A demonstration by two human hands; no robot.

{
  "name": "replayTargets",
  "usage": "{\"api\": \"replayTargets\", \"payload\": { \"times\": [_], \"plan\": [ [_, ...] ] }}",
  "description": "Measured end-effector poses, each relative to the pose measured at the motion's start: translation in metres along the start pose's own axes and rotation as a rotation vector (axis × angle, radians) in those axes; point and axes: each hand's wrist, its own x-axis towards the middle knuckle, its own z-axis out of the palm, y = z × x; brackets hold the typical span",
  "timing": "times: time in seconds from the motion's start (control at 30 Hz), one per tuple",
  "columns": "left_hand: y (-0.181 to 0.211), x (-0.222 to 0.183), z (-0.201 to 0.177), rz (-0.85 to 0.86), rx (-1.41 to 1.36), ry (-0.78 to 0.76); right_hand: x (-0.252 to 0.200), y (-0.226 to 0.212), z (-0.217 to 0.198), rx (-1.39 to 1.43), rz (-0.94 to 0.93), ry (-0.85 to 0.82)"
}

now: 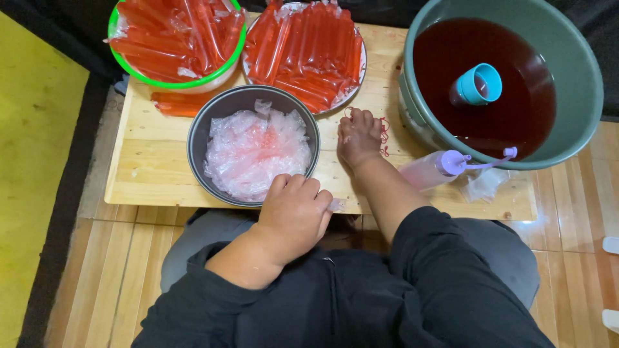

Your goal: Filling small plastic bags with red syrup and sealing them with rubber bands.

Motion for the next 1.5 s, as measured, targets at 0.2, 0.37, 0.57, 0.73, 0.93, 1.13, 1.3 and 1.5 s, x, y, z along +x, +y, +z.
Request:
{"api": "replayTargets", "payload": {
  "times": [0.2,0.37,0.57,0.73,0.93,1.13,1.3,1.5],
  "plan": [
    [-0.005,0.008,-0.019,0.042,-0.080,0.061,0.005,0.014,0.019,0.069,-0.043,0.175],
    [-0.009,0.009,-0.014,0.085,-0.142,0.078,0.002,0.043,0.034,0.452,0.174,0.269],
    [-0.009,0.009,0.000,0.151,-0.319,0.022,-0.024,0.051,-0.003,1.103,0.428,0.161],
    [0.000,0.012,0.005,0.175,-0.508,0.037,-0.064,0.025,-0.062,1.477,0.345,0.134],
    [0.022,0.019,-0.003,0.224,-0.574,0.085,-0.124,0.014,-0.111,1.596,-0.051,-0.006],
    [0.050,0.019,-0.009,0.153,-0.840,-0.003,-0.162,0.015,-0.151,1.210,-0.336,0.062],
    [0.069,0.022,-0.042,-0.092,-1.306,-0.123,-0.187,0.025,-0.154,1.896,-0.258,-0.292],
    [0.063,0.026,-0.067,-0.042,-0.965,-0.236,-0.207,0.071,-0.170,2.040,-0.468,-0.635]
  ]
}}
